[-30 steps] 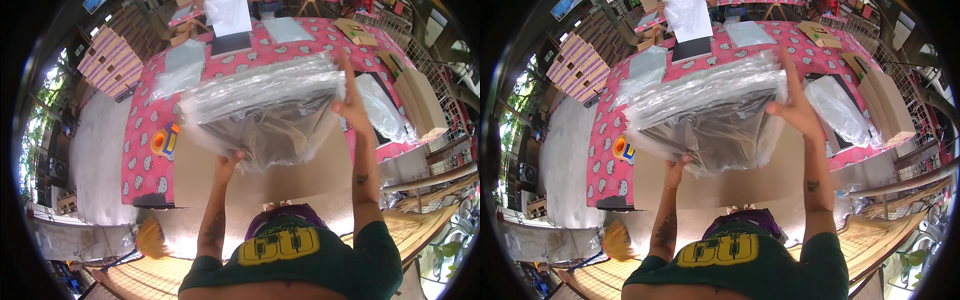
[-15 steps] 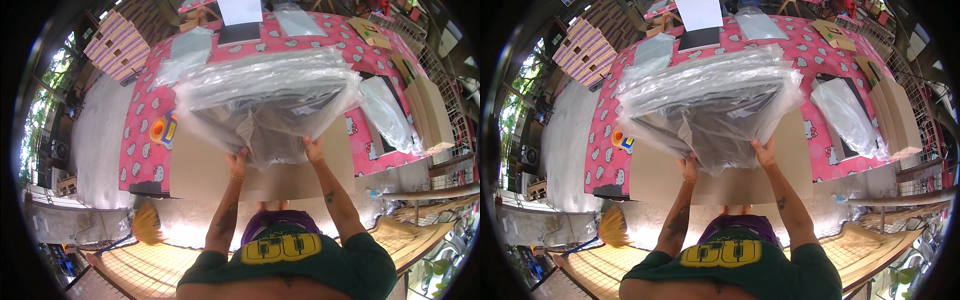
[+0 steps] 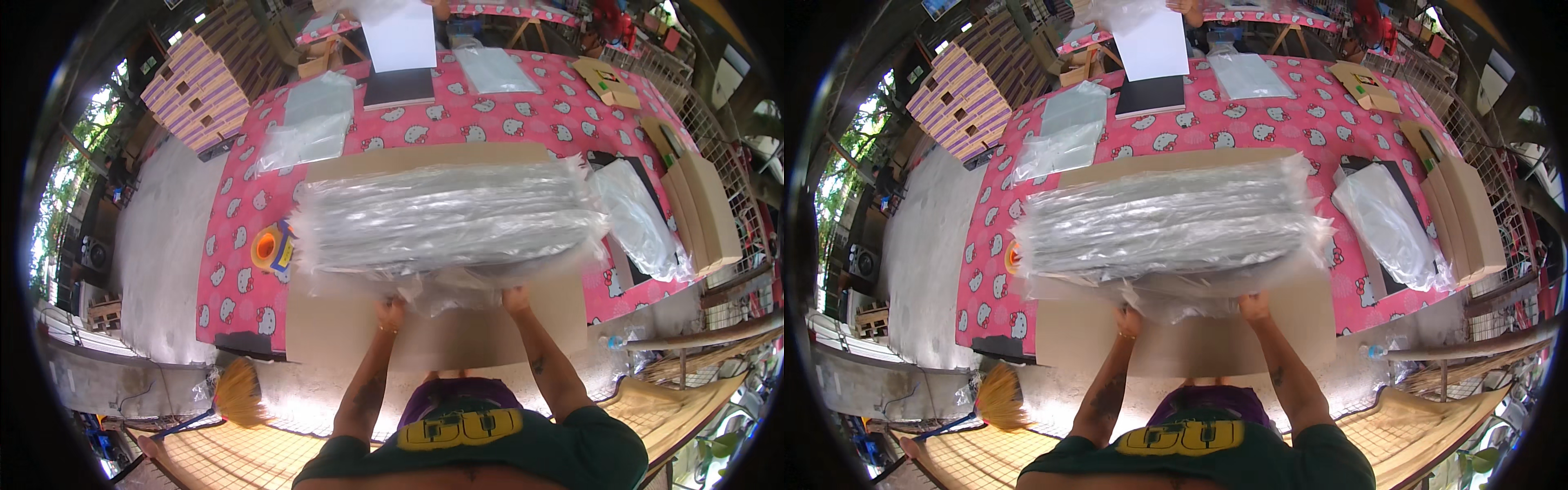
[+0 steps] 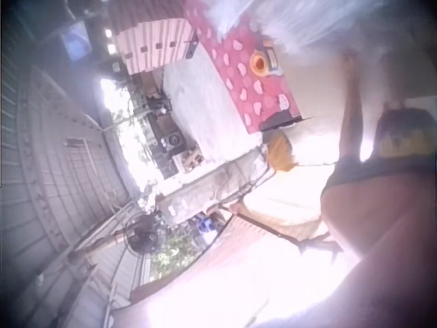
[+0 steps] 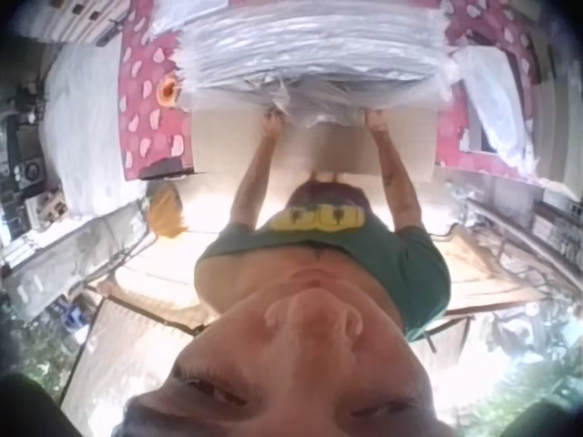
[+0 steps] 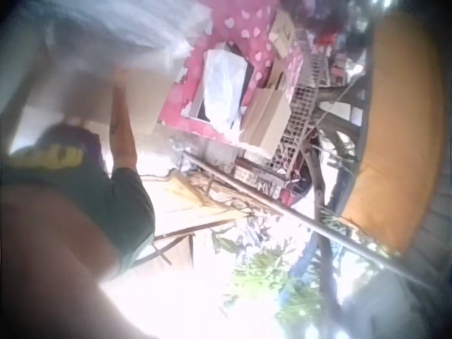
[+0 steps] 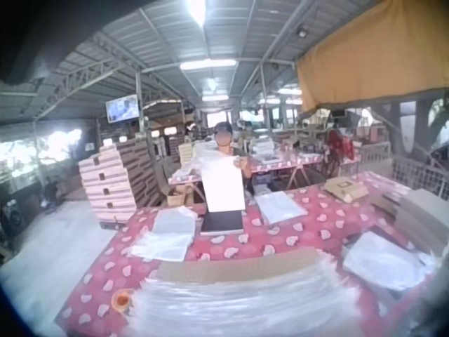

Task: The person places a plastic-wrapped product onto a sheet of brown paper, folds the paper over the product, and secures it with adhesive tape using a tape dispenser.

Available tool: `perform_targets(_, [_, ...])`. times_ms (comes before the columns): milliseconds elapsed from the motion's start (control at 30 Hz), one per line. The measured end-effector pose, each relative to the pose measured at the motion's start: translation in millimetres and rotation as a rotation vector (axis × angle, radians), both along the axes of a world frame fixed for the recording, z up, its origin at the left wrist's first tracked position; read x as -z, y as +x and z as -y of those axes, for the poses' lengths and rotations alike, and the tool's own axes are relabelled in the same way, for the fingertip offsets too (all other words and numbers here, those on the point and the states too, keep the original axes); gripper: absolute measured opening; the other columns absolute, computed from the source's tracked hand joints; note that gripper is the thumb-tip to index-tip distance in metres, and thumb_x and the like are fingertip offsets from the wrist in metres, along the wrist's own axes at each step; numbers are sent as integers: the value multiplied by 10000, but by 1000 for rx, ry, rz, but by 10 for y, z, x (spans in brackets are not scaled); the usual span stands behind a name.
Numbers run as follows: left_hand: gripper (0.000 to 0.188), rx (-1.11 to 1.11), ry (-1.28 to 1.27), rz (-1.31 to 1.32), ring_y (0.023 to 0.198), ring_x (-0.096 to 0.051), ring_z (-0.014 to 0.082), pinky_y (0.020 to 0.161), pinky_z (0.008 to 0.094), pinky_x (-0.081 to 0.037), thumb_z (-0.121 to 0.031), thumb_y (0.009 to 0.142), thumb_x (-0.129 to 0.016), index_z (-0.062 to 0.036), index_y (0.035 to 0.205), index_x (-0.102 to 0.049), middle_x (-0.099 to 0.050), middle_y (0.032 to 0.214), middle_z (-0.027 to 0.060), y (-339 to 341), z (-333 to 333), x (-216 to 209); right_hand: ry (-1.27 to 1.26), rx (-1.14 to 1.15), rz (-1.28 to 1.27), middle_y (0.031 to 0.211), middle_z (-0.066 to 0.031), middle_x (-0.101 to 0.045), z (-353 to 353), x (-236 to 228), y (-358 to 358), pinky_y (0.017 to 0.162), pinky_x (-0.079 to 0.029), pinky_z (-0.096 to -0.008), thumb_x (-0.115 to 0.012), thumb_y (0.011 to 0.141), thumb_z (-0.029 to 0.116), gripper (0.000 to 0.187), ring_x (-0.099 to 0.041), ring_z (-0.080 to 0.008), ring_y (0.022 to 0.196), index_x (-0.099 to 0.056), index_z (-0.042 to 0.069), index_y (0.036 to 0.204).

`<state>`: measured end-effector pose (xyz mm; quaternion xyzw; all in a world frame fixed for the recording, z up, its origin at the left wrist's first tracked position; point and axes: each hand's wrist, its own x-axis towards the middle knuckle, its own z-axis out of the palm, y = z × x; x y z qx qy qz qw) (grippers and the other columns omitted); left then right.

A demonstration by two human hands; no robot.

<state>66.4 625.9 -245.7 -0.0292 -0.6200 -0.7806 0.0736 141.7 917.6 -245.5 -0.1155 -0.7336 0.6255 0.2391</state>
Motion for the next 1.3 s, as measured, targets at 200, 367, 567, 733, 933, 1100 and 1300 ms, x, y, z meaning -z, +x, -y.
perform_targets(200, [200,43,-108,-201,745,-579,168,704,304,-492,-140,842,-649,1,970,-587,-612,813,53,-11,-171,18,340,-115,-5,1139,-147,-620,-409,455,99,895,-469,-351,-595,905,219,369,-588,-212,1051,-576,-27,1179])
perform_targets(367, [350,-25,-217,-211,903,-642,253,808,361,-499,-239,872,-671,62,1040,-610,-668,917,150,-104,-36,-682,-128,98,-194,1196,-194,-574,315,-564,-123,949,-429,-354,-593,932,419,605,-544,-238,1114,-468,-57,1284])
perform_targets(567, [573,-79,-659,82,824,-663,387,745,445,-490,-437,903,-605,125,1016,-612,-673,856,259,-235,63,-1506,-186,54,350,1257,-256,-526,501,-1491,-303,999,-398,-398,-508,877,694,934,-504,-301,1194,-401,-119,1323])
perform_targets(733, [738,8,-901,407,832,-659,430,763,458,-485,-580,897,-526,149,891,-643,-647,828,324,-424,216,-1183,-314,-42,528,1223,-321,-540,422,-812,-562,1000,-400,-433,-418,829,811,1106,-517,-360,1203,-378,-182,1314])
perform_targets(933, [793,94,-936,487,986,-637,449,866,443,-456,-605,907,-454,162,970,-642,-636,917,370,-604,399,-795,-187,-224,792,1283,-329,-508,243,-558,-664,1042,-386,-434,-429,835,797,1096,-482,-361,1252,-384,-178,1334])
perform_targets(1100, [743,163,-740,533,999,-641,411,883,418,-444,-562,917,-448,151,993,-640,-649,908,341,-708,440,-707,-470,-219,744,1251,-271,-571,196,-561,-595,1037,-402,-424,-521,887,666,913,-552,-344,1182,-445,-131,1326])
perform_targets(1300, [697,287,-640,671,957,-624,236,864,328,-452,-508,913,-505,160,1071,-627,-672,983,180,-796,576,-708,-425,-286,812,1239,-205,-603,190,-944,-590,961,-460,-440,-591,922,521,712,-599,-295,1117,-510,-71,1310])
